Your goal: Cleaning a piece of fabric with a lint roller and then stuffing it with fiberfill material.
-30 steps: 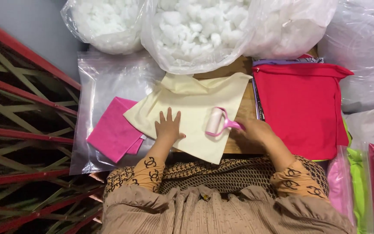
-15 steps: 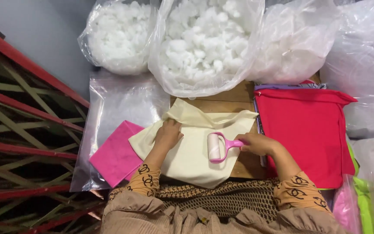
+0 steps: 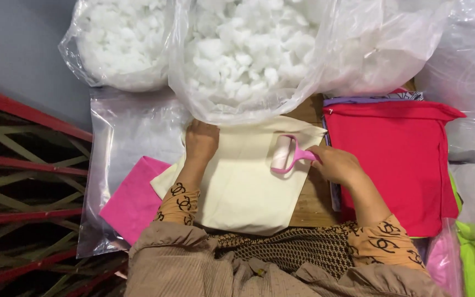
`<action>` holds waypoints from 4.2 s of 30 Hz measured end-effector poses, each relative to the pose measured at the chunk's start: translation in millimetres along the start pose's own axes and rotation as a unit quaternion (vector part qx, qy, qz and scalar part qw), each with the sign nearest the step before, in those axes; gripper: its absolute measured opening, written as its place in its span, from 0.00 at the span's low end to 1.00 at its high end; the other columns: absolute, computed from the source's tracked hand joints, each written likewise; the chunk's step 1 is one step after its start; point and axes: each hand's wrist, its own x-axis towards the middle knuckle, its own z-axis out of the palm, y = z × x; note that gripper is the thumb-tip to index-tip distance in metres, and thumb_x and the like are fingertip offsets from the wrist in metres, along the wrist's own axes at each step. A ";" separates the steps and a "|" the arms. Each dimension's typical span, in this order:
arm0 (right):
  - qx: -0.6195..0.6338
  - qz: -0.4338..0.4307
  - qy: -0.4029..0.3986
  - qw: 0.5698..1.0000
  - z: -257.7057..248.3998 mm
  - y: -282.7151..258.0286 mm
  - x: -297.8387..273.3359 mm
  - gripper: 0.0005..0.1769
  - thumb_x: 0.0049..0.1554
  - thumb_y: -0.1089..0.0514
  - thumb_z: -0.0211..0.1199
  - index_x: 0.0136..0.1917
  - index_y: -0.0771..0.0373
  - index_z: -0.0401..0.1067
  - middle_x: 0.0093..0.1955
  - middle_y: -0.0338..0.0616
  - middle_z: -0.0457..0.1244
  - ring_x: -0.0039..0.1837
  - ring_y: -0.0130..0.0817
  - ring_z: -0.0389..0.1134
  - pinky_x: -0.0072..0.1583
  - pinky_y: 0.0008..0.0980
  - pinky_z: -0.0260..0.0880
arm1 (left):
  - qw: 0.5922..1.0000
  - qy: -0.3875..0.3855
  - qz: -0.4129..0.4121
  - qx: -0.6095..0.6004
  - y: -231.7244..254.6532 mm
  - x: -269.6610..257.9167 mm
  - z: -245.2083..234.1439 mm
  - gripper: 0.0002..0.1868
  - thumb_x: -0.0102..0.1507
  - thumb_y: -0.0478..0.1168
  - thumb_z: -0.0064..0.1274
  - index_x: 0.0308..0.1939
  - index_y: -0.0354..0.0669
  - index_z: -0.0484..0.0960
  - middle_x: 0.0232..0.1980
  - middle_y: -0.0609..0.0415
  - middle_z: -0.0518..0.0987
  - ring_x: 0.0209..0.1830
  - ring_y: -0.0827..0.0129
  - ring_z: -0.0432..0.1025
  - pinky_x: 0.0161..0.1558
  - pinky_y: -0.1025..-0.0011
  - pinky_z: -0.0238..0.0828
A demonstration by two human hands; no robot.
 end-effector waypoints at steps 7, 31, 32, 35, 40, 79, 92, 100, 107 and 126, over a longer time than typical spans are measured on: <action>0.046 -0.100 0.084 0.990 1.2 -82.7 -8.7 0.25 0.63 0.47 0.53 0.72 0.47 0.64 0.57 0.55 0.68 0.60 0.59 0.71 0.59 0.57 0.70 | 0.848 -0.504 -0.149 -0.072 48.6 -30.2 -67.3 0.55 0.55 0.55 0.68 0.78 0.46 0.54 0.78 0.30 0.51 0.74 0.19 0.47 0.58 0.33 0.67; -0.056 -0.164 0.039 0.984 22.7 -35.7 -37.1 0.20 0.53 0.52 0.69 0.59 0.31 0.77 0.53 0.42 0.72 0.60 0.49 0.73 0.60 0.50 0.71 | 0.782 -0.602 -0.161 0.006 39.8 -92.1 -112.3 0.63 0.51 0.60 0.72 0.81 0.64 0.47 0.84 0.41 0.41 0.75 0.26 0.48 0.51 0.35 0.74; -0.084 -0.097 0.038 0.991 10.4 -16.4 -38.3 0.20 0.53 0.51 0.69 0.58 0.29 0.77 0.53 0.40 0.73 0.60 0.47 0.73 0.60 0.48 0.72 | 0.783 -0.599 -0.166 -0.006 45.4 -85.9 -118.7 0.60 0.54 0.60 0.69 0.81 0.59 0.48 0.84 0.39 0.41 0.76 0.25 0.47 0.51 0.34 0.74; -0.170 0.008 0.065 0.983 -8.4 32.0 -41.6 0.20 0.51 0.48 0.69 0.56 0.24 0.78 0.50 0.36 0.74 0.59 0.43 0.74 0.59 0.46 0.71 | 0.786 -0.592 -0.178 -0.023 61.4 -76.9 -128.1 0.56 0.57 0.63 0.64 0.80 0.49 0.51 0.84 0.37 0.41 0.78 0.26 0.45 0.57 0.33 0.68; -0.120 -0.073 0.107 0.984 -17.5 -34.7 -59.9 0.19 0.53 0.49 0.69 0.57 0.31 0.79 0.51 0.37 0.73 0.59 0.44 0.73 0.60 0.45 0.70 | 0.786 -0.586 -0.191 -0.044 88.1 -87.7 -130.6 0.59 0.58 0.66 0.61 0.81 0.41 0.46 0.84 0.36 0.39 0.79 0.27 0.40 0.64 0.29 0.58; -0.124 -0.413 0.099 0.897 -17.1 -139.2 47.5 0.08 0.52 0.40 0.69 0.46 0.33 0.77 0.50 0.25 0.70 0.55 0.36 0.70 0.52 0.40 0.73 | 0.717 -0.657 -0.232 0.019 73.6 -103.2 -100.9 0.69 0.54 0.61 0.69 0.81 0.39 0.36 0.85 0.40 0.32 0.78 0.27 0.41 0.66 0.31 0.56; -0.139 -0.188 0.115 0.966 -79.8 -96.9 40.7 0.14 0.52 0.44 0.68 0.53 0.31 0.80 0.53 0.32 0.73 0.58 0.42 0.74 0.58 0.45 0.72 | 0.757 -0.619 -0.210 0.007 74.6 -86.7 -119.3 0.65 0.55 0.64 0.66 0.80 0.37 0.44 0.83 0.37 0.41 0.76 0.26 0.49 0.63 0.32 0.62; 0.490 0.073 -0.006 0.868 -123.0 -149.8 -15.4 0.19 0.47 0.65 0.66 0.54 0.69 0.78 0.49 0.49 0.71 0.49 0.32 0.74 0.52 0.22 0.77 | 0.763 -0.611 -0.208 0.018 78.7 -92.3 -108.3 0.63 0.55 0.61 0.67 0.80 0.35 0.44 0.83 0.33 0.41 0.74 0.23 0.49 0.61 0.31 0.63; -0.166 -0.157 0.159 0.960 -111.5 -53.3 20.8 0.15 0.52 0.47 0.68 0.54 0.36 0.81 0.47 0.33 0.73 0.52 0.38 0.71 0.55 0.41 0.72 | 0.805 -0.554 -0.179 -0.116 101.9 -72.3 -133.1 0.59 0.62 0.69 0.54 0.81 0.41 0.39 0.84 0.39 0.35 0.80 0.29 0.34 0.70 0.34 0.46; -0.047 -0.263 0.094 0.959 -47.7 -55.4 -22.8 0.14 0.54 0.46 0.68 0.55 0.36 0.79 0.54 0.34 0.72 0.60 0.45 0.70 0.60 0.46 0.70 | 0.815 -0.561 -0.122 -0.084 59.6 -79.4 -92.9 0.68 0.52 0.75 0.59 0.83 0.53 0.37 0.85 0.47 0.31 0.82 0.35 0.28 0.72 0.31 0.33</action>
